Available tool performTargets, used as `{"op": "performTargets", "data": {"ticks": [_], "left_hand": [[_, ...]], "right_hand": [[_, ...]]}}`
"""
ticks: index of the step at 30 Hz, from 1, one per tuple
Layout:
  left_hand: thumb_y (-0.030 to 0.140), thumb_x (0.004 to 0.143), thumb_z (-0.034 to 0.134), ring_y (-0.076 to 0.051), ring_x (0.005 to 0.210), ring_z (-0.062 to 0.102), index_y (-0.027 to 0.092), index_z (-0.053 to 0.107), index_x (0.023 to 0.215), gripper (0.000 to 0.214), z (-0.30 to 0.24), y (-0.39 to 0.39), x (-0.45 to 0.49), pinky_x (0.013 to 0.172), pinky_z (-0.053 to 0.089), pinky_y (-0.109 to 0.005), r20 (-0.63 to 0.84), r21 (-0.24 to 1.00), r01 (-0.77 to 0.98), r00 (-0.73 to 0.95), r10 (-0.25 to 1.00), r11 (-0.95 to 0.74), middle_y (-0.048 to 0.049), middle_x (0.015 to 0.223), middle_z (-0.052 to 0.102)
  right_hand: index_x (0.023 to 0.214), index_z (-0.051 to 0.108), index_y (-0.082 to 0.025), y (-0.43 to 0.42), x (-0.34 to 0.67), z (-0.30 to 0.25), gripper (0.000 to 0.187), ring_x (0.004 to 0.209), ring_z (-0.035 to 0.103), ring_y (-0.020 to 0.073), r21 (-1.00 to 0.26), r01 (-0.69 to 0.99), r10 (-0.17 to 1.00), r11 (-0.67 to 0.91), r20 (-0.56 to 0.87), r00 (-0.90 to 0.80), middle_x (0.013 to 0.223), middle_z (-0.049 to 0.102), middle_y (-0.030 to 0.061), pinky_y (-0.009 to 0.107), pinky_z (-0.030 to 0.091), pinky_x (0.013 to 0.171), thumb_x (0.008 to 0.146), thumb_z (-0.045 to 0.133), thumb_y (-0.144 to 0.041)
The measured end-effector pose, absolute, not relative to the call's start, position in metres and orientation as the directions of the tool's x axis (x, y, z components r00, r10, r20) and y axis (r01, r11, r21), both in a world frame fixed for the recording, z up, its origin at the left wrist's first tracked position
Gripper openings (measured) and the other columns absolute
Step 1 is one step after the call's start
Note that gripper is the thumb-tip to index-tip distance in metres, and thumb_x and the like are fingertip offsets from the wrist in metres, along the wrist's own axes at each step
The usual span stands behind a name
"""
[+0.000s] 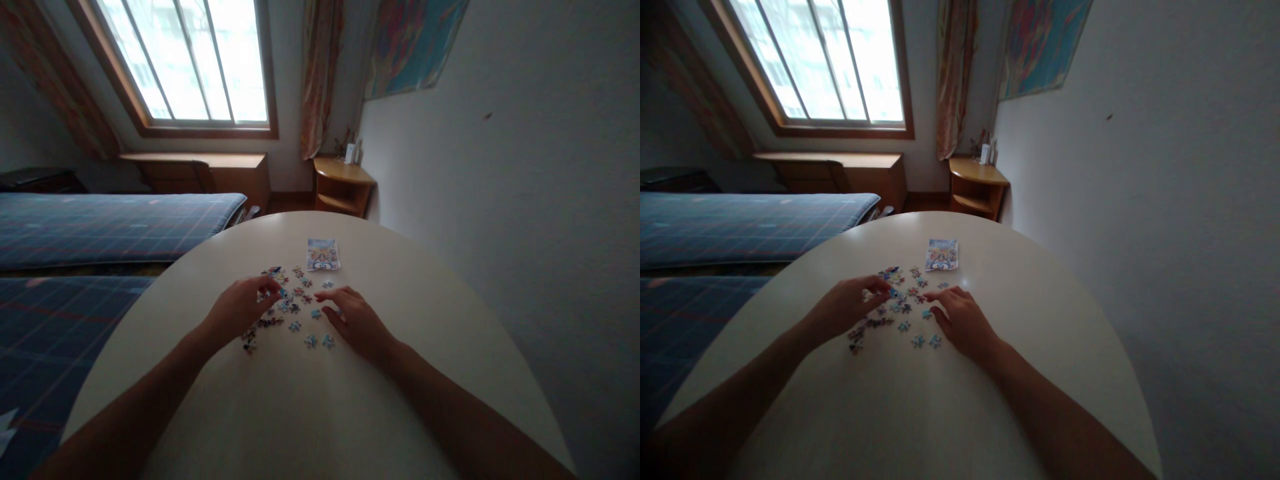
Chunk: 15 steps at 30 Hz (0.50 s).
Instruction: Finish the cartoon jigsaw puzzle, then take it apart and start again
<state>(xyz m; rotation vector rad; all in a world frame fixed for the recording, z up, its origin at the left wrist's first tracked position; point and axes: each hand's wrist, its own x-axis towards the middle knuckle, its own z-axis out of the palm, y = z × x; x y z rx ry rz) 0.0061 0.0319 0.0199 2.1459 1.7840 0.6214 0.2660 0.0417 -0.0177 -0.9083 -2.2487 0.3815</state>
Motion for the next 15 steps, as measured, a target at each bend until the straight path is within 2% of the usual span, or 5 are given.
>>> {"op": "performTargets", "data": {"ticks": [3, 8, 12, 15], "left_hand": [[0.037, 0.087, 0.056, -0.023, 0.088, 0.069, 0.025, 0.073, 0.101, 0.025, 0.025, 0.037, -0.017, 0.076, 0.048, -0.031, 0.047, 0.323, 0.944, 0.051, 0.998, -0.064, -0.0041, 0.097, 0.076], [0.039, 0.088, 0.053, -0.023, 0.094, 0.069, 0.026, 0.073, 0.100, 0.027, 0.026, 0.041, -0.037, 0.074, 0.048, -0.028, -0.027, 0.164, 0.984, -0.068, 0.997, 0.071, -0.0035, 0.104, 0.075], [0.039, 0.090, 0.049, -0.026, 0.099, 0.068, 0.027, 0.073, 0.103, 0.030, 0.026, 0.043, -0.045, 0.074, 0.048, -0.029, -0.041, 0.048, 0.986, -0.157, 0.987, 0.159, -0.0058, 0.110, 0.074], [0.037, 0.089, 0.048, -0.028, 0.100, 0.068, 0.026, 0.073, 0.103, 0.031, 0.027, 0.043, -0.048, 0.073, 0.049, -0.031, -0.060, 0.020, 0.982, -0.187, 0.981, 0.188, -0.0079, 0.111, 0.074]], "right_hand": [[0.114, 0.067, -0.021, 0.042, 0.268, -0.018, 0.022, 0.106, 0.060, 0.0225, -0.419, 0.530, 0.675, 0.737, 0.433, -0.597, 0.111, 0.071, 0.0084, 0.042, 0.048, 0.095, 0.096, 0.056, -0.022], [0.107, 0.071, -0.022, 0.042, 0.267, -0.018, 0.023, 0.108, 0.060, 0.0231, -0.342, 0.533, 0.633, 0.774, 0.382, -0.673, 0.113, 0.071, 0.0085, 0.043, 0.047, 0.094, 0.098, 0.051, -0.029], [0.123, 0.064, -0.019, 0.042, 0.265, -0.017, 0.030, 0.116, 0.058, 0.0235, -0.342, 0.556, 0.652, 0.757, 0.359, -0.667, 0.123, 0.068, 0.0095, 0.045, 0.043, 0.103, 0.100, 0.048, -0.030], [0.134, 0.056, -0.016, 0.044, 0.266, -0.018, 0.040, 0.128, 0.051, 0.0264, -0.346, 0.611, 0.702, 0.712, 0.326, -0.633, 0.133, 0.062, 0.0115, 0.048, 0.038, 0.110, 0.099, 0.048, -0.034]]}}
